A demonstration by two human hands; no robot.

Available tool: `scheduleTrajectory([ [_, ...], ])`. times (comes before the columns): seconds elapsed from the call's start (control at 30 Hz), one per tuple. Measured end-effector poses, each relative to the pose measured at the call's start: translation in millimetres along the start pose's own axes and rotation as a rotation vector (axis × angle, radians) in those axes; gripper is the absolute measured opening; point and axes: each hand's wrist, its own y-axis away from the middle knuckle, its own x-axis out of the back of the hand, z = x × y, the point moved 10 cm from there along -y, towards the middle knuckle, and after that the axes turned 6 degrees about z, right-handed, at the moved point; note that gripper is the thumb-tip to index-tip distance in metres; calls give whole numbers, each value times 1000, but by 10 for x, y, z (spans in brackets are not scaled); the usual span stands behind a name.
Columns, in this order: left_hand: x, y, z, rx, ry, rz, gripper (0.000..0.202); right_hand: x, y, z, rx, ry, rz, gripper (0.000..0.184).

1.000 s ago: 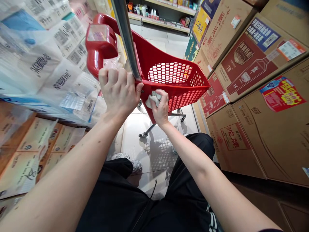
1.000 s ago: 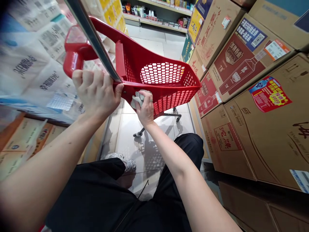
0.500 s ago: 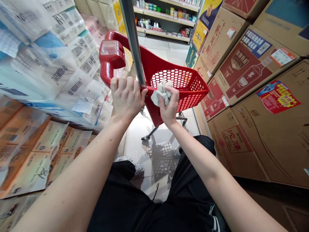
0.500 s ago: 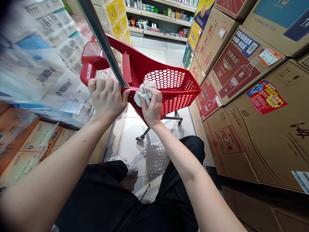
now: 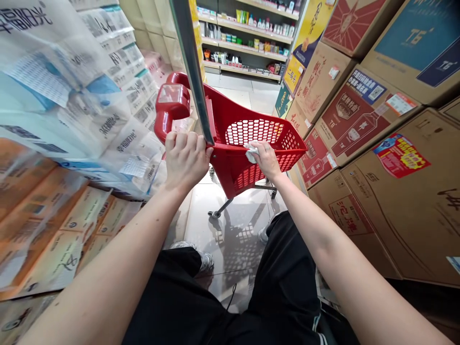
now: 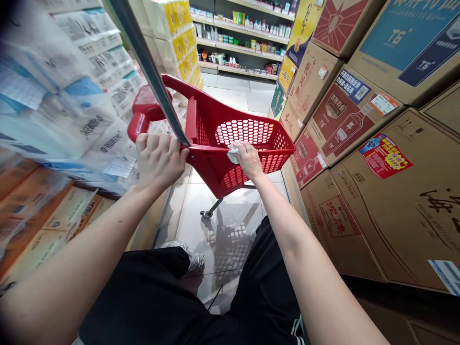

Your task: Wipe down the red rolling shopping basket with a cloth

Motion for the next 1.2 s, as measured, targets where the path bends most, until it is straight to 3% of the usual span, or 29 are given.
scheduleTrajectory([
  [0.1, 42, 18, -42, -1, 2, 6, 30, -74, -38, -146, 19, -5, -30, 28],
  [0.23, 64, 33, -91, 7, -23, -11, 31, -199, -163, -703, 96, -73, -22, 29],
  [0.33, 104, 37, -119, 16, -13, -6, 33, -252, -204, -933, 103, -91, -4, 34],
  [0.47, 148, 45, -159, 30, 12, -7, 32, -266, -151, -828, 130, -69, -11, 36],
  [0.67, 92, 64, -203, 46, 4, -39, 34, -141, 21, -144, 20, 68, -14, 32],
  [0.77, 71, 61, -181, 47, 4, -19, 34, -91, 61, -1, -25, 115, 9, 28],
  [0.87, 46, 58, -150, 50, -3, -14, 34, -136, 16, -180, -28, 80, 34, 26],
  [1.07, 47, 50, -148, 55, -1, -10, 34, -332, -189, -894, 39, -42, 41, 30],
  [1.2, 59, 35, -183, 67, 26, -30, 34, -342, -222, -895, 117, -67, -15, 33],
])
